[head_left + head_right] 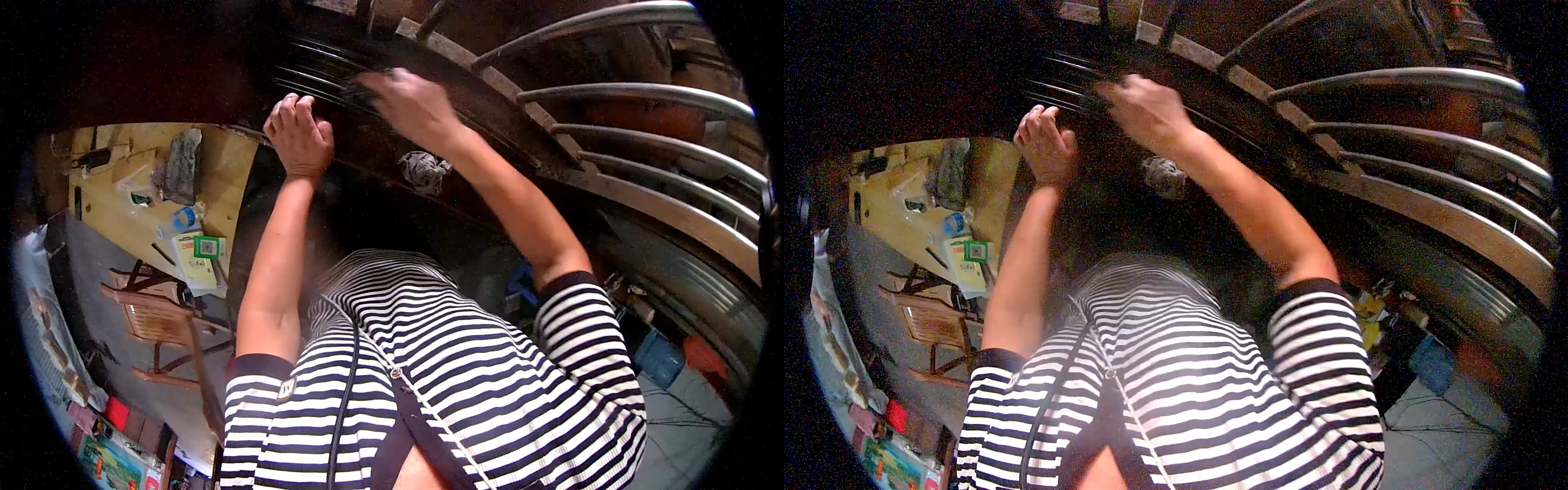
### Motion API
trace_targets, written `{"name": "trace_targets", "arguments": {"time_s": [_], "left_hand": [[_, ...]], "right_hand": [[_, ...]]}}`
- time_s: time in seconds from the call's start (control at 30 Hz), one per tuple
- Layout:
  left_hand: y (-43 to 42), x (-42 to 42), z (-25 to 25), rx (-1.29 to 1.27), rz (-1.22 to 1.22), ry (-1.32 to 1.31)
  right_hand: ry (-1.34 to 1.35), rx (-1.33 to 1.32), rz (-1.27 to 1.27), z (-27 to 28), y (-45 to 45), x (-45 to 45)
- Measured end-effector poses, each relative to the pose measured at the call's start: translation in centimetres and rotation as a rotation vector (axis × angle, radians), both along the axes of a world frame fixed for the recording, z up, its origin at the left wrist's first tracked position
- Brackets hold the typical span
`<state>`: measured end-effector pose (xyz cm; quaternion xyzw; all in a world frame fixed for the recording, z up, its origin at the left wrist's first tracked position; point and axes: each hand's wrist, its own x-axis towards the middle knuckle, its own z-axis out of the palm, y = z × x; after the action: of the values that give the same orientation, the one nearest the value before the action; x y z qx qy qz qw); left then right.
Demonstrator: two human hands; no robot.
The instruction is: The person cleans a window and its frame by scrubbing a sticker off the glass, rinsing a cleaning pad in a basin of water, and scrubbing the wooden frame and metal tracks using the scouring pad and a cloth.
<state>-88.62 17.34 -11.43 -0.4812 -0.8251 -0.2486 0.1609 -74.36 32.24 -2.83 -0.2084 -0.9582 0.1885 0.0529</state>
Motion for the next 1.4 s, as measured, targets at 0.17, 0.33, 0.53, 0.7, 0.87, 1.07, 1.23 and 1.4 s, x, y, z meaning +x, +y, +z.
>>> {"name": "trace_targets", "arguments": {"time_s": [0.17, 0.33, 0.53, 0.7, 0.87, 1.07, 1.23, 1.4], "left_hand": [[0.1, 0.1, 0.4, -0.025, -0.002, 0.007], [-0.1, 0.0, -0.2, -0.005, 0.005, 0.008], [0.0, 0.0, 0.0, -0.052, -0.005, 0.025], [-0.1, 0.1, -0.3, -0.041, -0.004, 0.066], [0.0, 0.2, 0.0, -0.046, -0.012, 0.061], [-0.2, -0.1, -0.3, -0.057, -0.021, 0.031], [-0.6, 4.1, 3.7, 0.013, -0.281, -0.190], [-0.8, 13.5, 5.8, -0.231, -0.609, -0.493]], "right_hand": [[-0.221, 0.108, 0.091, -1.7, 1.1, 4.1], [0.032, 0.308, -0.135, 3.6, 5.9, 9.0], [-0.173, -0.035, 0.036, -0.6, -0.1, 4.5], [-0.352, 0.313, 0.070, -1.1, 5.3, 14.3], [0.158, 0.153, -0.179, 1.4, 1.8, 10.5], [-0.134, 0.144, -0.069, -2.8, 1.9, 17.2], [-0.248, 0.204, -0.169, 0.3, 1.7, 23.7], [-0.097, 0.167, -0.128, -3.2, 1.6, 22.5]]}}
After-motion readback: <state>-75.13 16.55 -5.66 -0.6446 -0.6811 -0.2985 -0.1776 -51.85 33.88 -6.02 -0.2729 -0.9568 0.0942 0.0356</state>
